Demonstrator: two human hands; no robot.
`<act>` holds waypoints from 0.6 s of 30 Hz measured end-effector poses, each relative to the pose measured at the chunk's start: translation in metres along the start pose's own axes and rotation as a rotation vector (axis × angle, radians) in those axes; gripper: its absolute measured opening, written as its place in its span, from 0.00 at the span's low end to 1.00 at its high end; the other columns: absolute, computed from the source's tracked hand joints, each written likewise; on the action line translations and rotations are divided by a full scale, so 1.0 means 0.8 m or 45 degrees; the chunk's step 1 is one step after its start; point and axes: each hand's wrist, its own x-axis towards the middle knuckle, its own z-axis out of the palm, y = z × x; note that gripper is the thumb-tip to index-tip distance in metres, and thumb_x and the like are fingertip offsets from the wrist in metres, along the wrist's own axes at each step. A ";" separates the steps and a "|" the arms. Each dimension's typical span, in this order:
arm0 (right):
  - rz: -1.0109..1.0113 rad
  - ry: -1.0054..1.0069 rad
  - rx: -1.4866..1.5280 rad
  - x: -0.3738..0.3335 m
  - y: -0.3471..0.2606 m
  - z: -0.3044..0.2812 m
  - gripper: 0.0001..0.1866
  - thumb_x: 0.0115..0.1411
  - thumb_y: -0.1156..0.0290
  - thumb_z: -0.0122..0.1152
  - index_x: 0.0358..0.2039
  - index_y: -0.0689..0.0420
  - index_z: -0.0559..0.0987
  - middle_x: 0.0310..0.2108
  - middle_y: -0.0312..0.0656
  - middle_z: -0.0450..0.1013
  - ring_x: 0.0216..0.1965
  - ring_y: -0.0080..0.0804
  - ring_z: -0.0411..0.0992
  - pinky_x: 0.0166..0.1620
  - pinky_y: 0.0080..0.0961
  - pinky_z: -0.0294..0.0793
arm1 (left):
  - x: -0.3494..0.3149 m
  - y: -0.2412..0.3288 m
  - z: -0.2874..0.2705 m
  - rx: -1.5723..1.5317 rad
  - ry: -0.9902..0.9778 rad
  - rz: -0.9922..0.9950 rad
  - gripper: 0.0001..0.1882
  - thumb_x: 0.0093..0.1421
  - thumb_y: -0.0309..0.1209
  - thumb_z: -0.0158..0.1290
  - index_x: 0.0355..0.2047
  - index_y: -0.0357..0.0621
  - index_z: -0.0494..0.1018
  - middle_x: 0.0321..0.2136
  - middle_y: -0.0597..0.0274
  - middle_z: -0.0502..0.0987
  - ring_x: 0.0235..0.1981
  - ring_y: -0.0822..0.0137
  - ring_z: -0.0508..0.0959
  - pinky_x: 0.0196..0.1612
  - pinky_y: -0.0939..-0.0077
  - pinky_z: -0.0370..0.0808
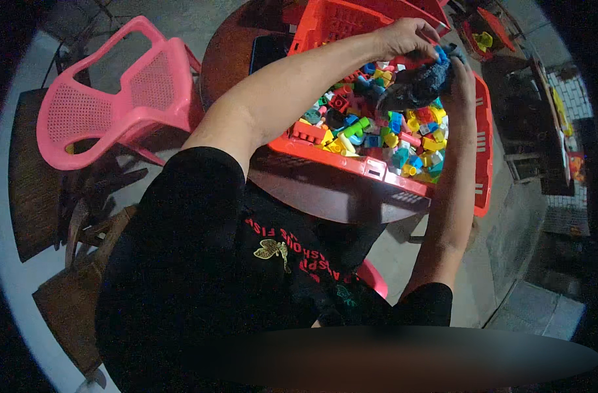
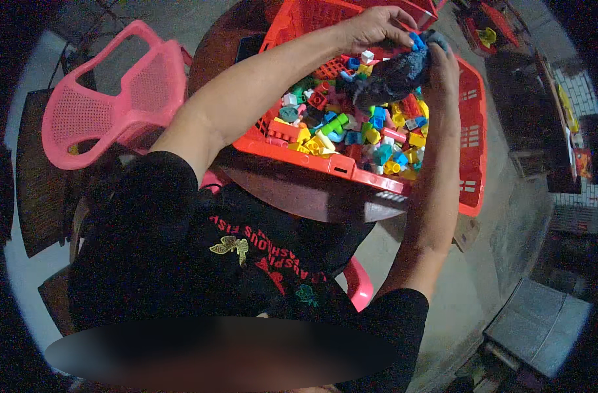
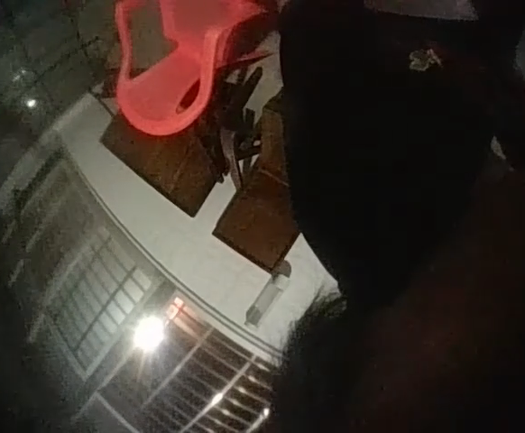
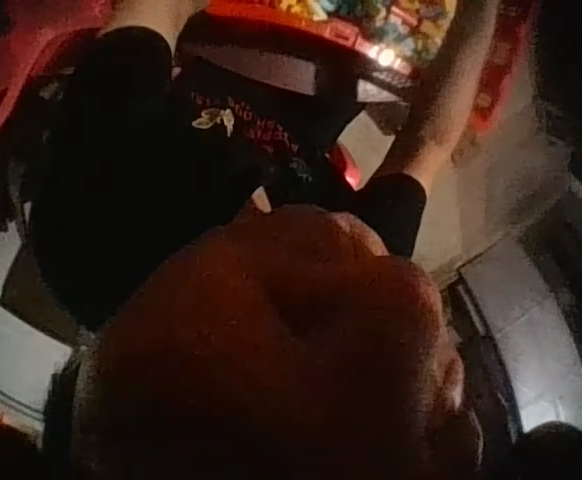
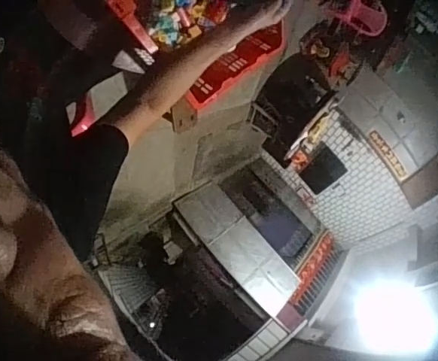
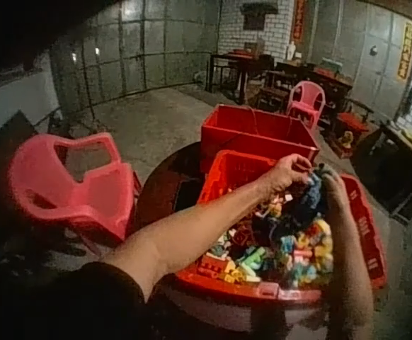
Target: Cleaning plastic building blocks with a cloth while they are in a red bin.
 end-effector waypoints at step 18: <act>-0.156 0.164 -0.121 0.000 -0.001 0.011 0.15 0.51 0.73 0.56 0.41 0.62 0.70 0.33 0.39 0.70 0.33 0.26 0.70 0.36 0.20 0.69 | -0.012 -0.005 0.009 0.894 0.063 0.013 0.21 0.54 0.47 0.50 0.35 0.40 0.72 0.28 0.59 0.76 0.31 0.65 0.76 0.34 0.71 0.71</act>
